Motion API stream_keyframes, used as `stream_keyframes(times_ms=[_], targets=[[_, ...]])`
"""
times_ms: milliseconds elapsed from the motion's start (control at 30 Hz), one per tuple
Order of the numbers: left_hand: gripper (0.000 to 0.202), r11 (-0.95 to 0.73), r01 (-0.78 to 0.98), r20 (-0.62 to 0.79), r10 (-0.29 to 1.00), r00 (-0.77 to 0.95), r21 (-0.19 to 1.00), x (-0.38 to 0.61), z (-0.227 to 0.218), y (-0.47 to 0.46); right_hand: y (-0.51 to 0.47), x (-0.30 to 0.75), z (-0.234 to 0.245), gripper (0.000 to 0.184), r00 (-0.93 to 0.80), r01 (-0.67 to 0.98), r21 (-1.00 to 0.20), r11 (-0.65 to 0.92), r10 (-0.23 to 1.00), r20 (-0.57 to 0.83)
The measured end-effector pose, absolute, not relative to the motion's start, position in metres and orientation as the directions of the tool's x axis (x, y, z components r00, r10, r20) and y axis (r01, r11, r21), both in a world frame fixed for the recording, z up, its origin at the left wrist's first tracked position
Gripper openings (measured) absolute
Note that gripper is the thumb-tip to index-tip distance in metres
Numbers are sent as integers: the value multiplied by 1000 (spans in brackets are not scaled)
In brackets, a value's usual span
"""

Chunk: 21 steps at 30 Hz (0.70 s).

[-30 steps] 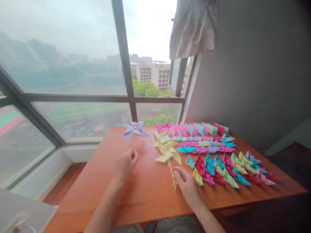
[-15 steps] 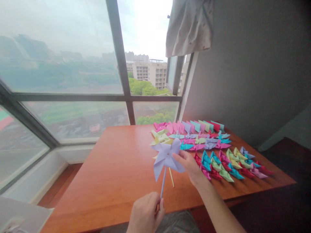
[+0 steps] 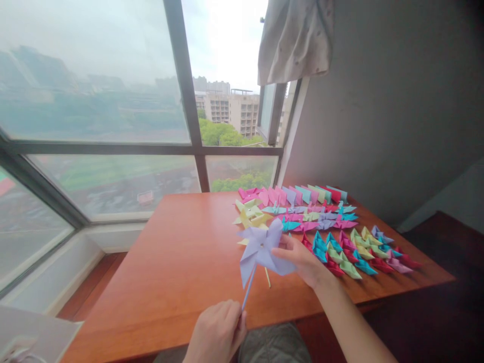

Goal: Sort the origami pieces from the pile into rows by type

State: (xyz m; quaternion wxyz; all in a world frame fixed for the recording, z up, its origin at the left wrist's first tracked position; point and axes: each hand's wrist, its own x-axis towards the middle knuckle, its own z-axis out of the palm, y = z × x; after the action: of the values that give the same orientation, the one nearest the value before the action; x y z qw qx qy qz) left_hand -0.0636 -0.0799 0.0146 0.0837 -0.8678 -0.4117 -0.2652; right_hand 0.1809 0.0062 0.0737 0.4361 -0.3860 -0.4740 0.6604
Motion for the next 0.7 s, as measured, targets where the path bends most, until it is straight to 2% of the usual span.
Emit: stream_keyframes(times_ms=[400,700], targets=[[23,-660,749,506,667,547,62,-63,15,-81,8,178,72,49,-250,-200,-962,-188,959,-135],[22,-655,753,510,669,542,59,-56,19,-81,6,162,70,48,-82,-230,-953,-195,980,-181]])
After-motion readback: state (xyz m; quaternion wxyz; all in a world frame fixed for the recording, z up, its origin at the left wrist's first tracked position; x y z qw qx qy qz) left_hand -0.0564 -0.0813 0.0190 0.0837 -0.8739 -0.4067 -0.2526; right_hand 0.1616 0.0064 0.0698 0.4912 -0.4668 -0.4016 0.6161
